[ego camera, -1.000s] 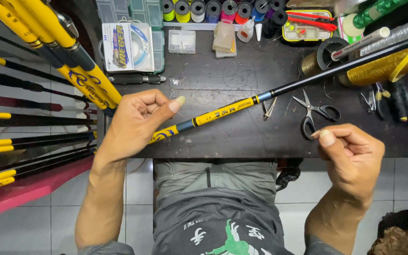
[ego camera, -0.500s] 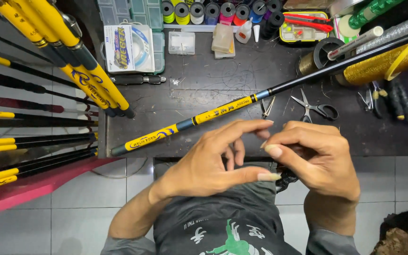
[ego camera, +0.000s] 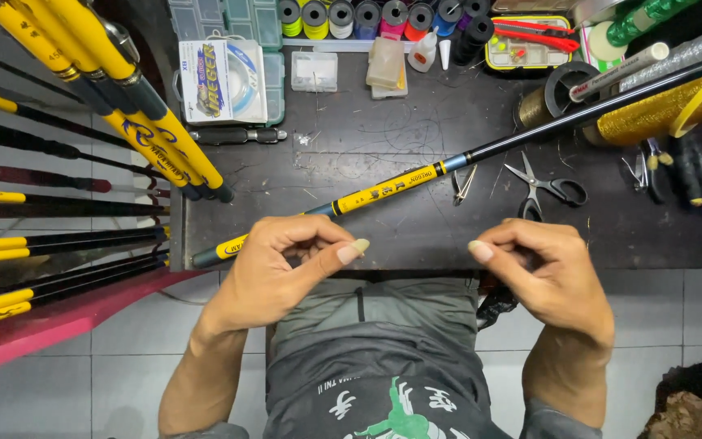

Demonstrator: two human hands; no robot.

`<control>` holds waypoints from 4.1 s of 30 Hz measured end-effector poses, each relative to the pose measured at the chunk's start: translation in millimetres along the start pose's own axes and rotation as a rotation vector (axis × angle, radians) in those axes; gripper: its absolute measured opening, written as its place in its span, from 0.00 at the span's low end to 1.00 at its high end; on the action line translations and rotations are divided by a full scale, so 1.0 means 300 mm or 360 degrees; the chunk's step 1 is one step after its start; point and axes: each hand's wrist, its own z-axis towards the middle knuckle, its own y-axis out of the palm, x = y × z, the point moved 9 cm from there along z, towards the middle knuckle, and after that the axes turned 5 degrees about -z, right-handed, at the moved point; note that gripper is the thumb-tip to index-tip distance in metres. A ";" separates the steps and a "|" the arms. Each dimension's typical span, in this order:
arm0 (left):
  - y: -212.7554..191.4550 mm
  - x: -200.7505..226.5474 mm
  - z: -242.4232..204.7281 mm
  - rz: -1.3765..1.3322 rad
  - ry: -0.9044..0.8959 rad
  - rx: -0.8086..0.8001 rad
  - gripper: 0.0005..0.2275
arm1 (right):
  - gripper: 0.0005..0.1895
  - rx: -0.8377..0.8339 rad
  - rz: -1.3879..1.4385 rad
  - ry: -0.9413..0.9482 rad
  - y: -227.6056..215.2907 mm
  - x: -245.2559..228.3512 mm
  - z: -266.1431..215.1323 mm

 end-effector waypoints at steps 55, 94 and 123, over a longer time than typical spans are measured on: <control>-0.155 -0.347 0.003 0.1241 0.0668 0.0491 0.11 | 0.08 0.0350 0.0979 0.0196 0.145 0.204 -0.075; 0.060 0.228 -0.105 0.0365 0.0990 0.0391 0.12 | 0.14 0.0789 0.0248 -0.0474 -0.076 -0.361 -0.043; 0.049 0.251 -0.051 0.0263 0.0819 0.0629 0.13 | 0.10 0.0817 -0.0041 -0.0805 -0.098 -0.648 0.087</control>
